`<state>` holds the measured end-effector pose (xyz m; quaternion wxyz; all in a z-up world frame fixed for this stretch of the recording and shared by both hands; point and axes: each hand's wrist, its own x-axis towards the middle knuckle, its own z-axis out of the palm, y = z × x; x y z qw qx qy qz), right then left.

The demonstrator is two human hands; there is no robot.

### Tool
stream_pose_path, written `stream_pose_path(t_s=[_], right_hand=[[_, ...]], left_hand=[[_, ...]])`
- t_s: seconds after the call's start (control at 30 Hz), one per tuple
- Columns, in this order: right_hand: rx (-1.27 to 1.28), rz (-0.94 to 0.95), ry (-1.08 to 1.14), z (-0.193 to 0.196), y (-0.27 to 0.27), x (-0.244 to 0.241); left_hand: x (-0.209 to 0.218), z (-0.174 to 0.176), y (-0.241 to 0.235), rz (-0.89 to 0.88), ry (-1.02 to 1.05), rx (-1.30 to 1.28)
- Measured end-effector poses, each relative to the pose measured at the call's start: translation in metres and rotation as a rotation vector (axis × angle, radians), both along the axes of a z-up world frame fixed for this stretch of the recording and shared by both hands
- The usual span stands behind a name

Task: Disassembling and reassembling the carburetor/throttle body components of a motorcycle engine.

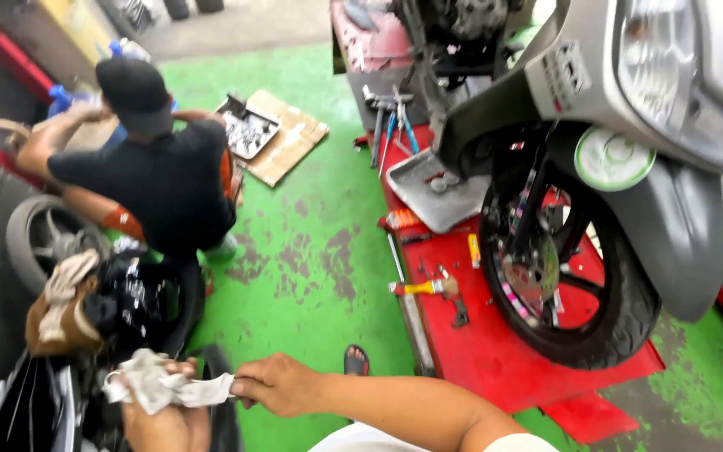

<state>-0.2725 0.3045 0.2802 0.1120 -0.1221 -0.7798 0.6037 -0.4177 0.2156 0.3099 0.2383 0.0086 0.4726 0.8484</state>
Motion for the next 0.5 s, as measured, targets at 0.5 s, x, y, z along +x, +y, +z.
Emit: stream_pose_path(t_s=[0.5], right_hand=[[0.373, -0.241, 0.099, 0.019, 0.228, -0.049]], left_hand=[[-0.176, -0.106, 0.279, -0.061, 0.266, -0.28]])
